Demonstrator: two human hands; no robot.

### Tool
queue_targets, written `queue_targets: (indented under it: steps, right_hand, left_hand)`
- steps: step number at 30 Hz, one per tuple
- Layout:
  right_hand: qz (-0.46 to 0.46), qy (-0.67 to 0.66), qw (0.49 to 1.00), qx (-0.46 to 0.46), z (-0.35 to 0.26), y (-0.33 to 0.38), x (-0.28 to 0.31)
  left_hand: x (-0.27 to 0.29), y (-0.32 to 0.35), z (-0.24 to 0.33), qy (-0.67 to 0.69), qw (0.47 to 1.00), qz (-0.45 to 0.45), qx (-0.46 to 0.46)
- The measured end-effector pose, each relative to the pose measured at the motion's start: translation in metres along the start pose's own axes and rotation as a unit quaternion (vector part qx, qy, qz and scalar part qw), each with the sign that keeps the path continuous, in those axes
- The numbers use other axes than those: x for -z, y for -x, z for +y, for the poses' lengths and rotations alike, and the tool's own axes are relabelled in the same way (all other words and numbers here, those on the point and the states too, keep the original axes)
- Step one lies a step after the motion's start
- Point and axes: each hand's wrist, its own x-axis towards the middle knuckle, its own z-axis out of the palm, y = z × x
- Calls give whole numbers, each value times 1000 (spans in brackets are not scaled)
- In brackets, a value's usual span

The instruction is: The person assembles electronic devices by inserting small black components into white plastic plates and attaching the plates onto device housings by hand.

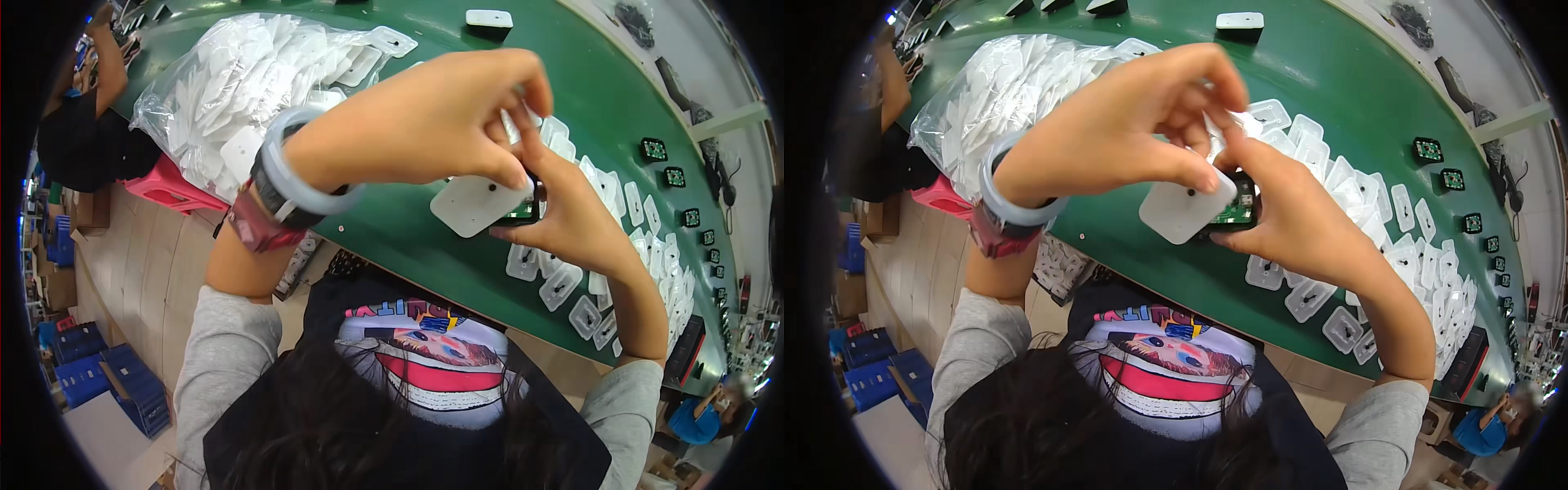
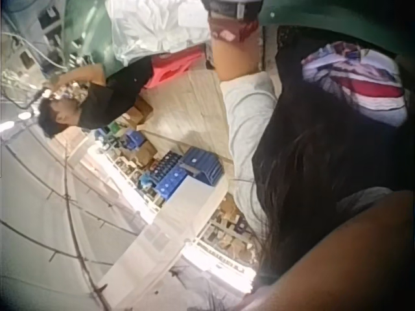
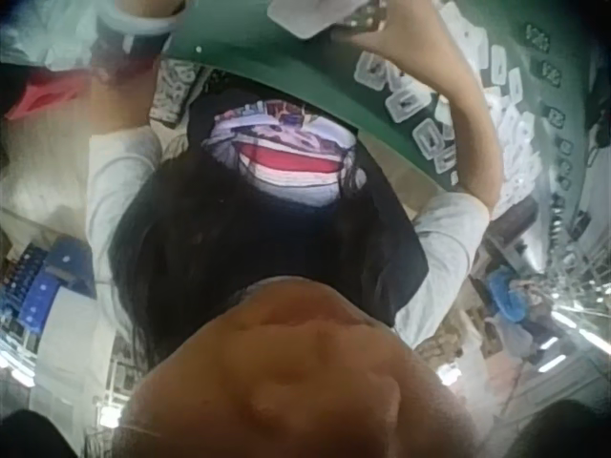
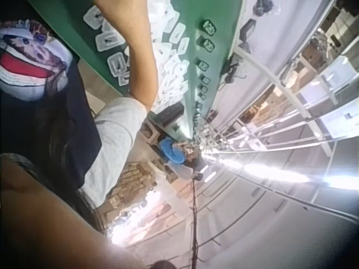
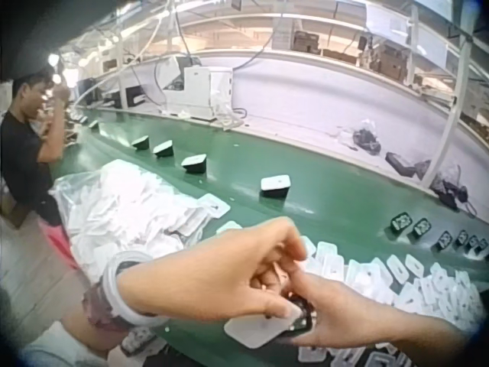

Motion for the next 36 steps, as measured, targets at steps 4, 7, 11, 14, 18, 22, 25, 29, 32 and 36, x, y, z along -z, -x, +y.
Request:
queue_targets:
  steps: [4, 7, 11, 14, 18, 22, 25, 29, 32, 36]
  right_hand:
    - [-37, -53, 995, -70, -3, -1, -5]
    - [-58, -79, 989, -113, 0, 1, -8]
    - [16, -118, 988, -98, 14, 6, -15]
    - [41, -108, 989, -97, 7, 6, -13]
    - [83, -109, 987, -79, 9, 10, -12]
    - [111, -141, 984, -10, 10, 14, -20]
    - [119, -88, 988, 38, 14, 13, -24]
    - [120, -50, 990, 54, 12, 9, -27]
    - [123, -30, 991, 52, 11, 8, -28]
    - [143, -25, 985, 90, 12, 11, -31]
  left_hand:
    - [-4, -25, 15, -151, 980, -126, -28]
    - [-8, -35, 17, -224, 955, -195, 0]
    - [-15, -36, 6, -234, 951, -184, -90]
    - [-16, -30, -10, -236, 953, -115, -154]
    - [-21, -16, -36, -133, 977, -12, -163]
    - [-34, 29, -38, 256, 960, 84, 77]
    - [-47, 44, -36, 402, 903, 35, 148]
    - [-53, 47, -41, 460, 874, 18, 158]
    - [-58, 48, -44, 461, 873, 19, 157]
    - [-65, 49, -47, 437, 885, 58, 149]
